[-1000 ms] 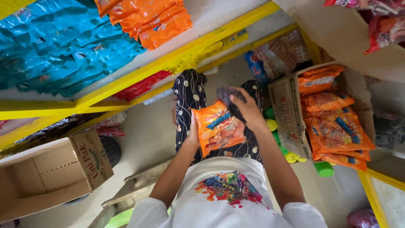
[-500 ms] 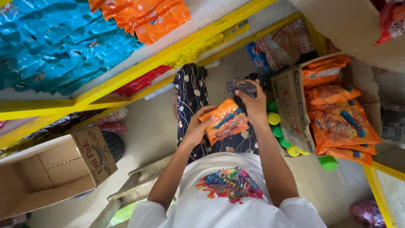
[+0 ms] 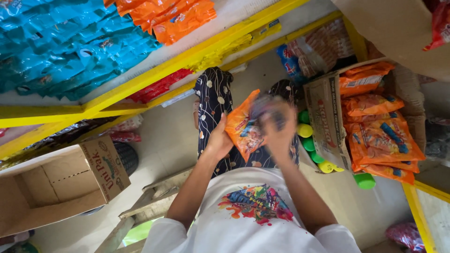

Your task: The person sits in front of yellow shop shelving and wipes orange snack packets one at a time with a dark cloth, then stacks the wiped packets on the shelf. They take packets from a cardboard box, rub each packet's surfaces with the cloth, and place finished packets onto a growing stack beside the blue-wrapped goods.

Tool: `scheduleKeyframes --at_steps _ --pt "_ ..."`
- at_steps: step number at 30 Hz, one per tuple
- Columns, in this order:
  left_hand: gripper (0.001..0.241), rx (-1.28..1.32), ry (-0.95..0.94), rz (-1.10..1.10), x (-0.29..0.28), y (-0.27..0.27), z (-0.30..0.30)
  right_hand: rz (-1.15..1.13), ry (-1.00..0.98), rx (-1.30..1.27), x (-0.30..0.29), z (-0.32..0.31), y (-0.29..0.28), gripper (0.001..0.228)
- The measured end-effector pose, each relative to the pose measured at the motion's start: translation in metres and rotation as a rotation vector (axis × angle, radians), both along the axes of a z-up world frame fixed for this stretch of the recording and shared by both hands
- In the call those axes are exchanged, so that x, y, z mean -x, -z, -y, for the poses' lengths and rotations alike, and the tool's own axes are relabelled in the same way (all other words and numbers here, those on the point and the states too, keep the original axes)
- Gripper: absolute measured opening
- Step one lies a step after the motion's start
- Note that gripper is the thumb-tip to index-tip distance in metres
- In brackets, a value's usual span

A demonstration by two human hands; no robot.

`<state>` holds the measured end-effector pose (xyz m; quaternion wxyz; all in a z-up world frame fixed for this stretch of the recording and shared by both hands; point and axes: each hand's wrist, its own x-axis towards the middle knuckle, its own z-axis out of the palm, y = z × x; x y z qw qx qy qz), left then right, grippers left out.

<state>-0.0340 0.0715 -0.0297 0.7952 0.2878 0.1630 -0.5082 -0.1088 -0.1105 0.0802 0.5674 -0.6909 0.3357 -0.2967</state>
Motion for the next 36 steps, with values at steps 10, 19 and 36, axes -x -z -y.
scheduleKeyframes --at_steps 10,19,36 --pt "0.066 -0.047 0.060 0.240 0.020 0.003 0.013 0.005 -0.142 -0.019 -0.038 -0.025 0.051 0.046" --pt "0.071 -0.221 0.036 0.161 0.003 -0.032 0.020 -0.011 -0.280 0.360 -0.007 -0.074 0.007 0.047" --pt "0.082 0.105 0.344 0.099 -0.031 -0.068 -0.019 -0.050 -0.693 -0.649 -0.029 0.065 0.058 0.062"
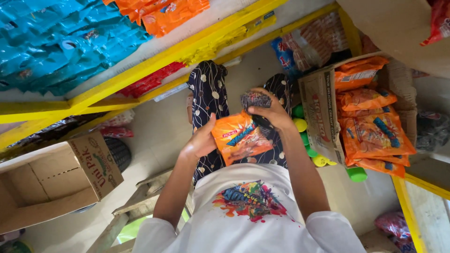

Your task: The person sits in front of yellow shop shelving and wipes orange snack packets one at a time with a dark cloth, then stacks the wiped packets on the shelf. They take packets from a cardboard box, rub each packet's surfaces with the cloth, and place finished packets onto a growing stack beside the blue-wrapped goods.

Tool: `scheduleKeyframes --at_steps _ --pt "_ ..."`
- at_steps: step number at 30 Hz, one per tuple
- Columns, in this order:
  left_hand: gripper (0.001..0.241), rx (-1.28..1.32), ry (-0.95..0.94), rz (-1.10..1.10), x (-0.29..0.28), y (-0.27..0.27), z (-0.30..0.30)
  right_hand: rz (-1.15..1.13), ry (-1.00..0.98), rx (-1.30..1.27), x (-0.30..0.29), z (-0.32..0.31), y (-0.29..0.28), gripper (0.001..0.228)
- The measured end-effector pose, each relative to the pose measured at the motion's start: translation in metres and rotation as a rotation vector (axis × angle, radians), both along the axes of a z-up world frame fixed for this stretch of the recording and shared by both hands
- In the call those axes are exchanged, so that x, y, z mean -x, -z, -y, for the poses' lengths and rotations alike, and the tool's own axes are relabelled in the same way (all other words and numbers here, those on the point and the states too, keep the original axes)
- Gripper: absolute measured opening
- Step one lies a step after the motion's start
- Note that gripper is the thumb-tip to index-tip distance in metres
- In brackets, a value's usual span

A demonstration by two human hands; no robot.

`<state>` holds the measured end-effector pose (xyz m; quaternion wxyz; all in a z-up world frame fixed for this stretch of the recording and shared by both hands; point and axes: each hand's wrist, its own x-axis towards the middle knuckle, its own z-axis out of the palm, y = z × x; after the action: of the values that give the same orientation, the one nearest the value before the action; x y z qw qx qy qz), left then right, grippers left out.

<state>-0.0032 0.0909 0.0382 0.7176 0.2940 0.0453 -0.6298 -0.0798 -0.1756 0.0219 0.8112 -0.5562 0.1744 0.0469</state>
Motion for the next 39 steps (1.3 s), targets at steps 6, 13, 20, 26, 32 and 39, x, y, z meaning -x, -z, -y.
scheduleKeyframes --at_steps 6,13,20,26,32,39 --pt "0.092 0.124 -0.063 -0.068 0.028 0.074 -0.022 -0.023 0.231 0.075 -0.015 -0.007 -0.007 0.050" --pt "0.058 -0.134 -0.327 0.032 0.033 0.034 0.025 0.066 0.444 0.411 -0.025 -0.030 -0.021 0.049" --pt "0.051 -0.092 -0.429 -0.050 0.013 0.011 0.031 0.291 0.676 0.576 0.004 -0.043 -0.025 0.049" --pt "0.059 -0.170 -0.525 -0.089 0.028 0.131 0.012 0.259 0.250 1.054 0.020 -0.124 -0.088 0.061" --pt "0.067 -0.143 -0.407 0.056 0.039 0.017 0.029 0.130 0.434 0.794 -0.012 -0.112 -0.047 0.061" --pt "0.070 -0.055 -0.451 0.046 0.036 0.015 0.025 0.038 0.471 0.670 -0.001 -0.123 -0.036 0.059"
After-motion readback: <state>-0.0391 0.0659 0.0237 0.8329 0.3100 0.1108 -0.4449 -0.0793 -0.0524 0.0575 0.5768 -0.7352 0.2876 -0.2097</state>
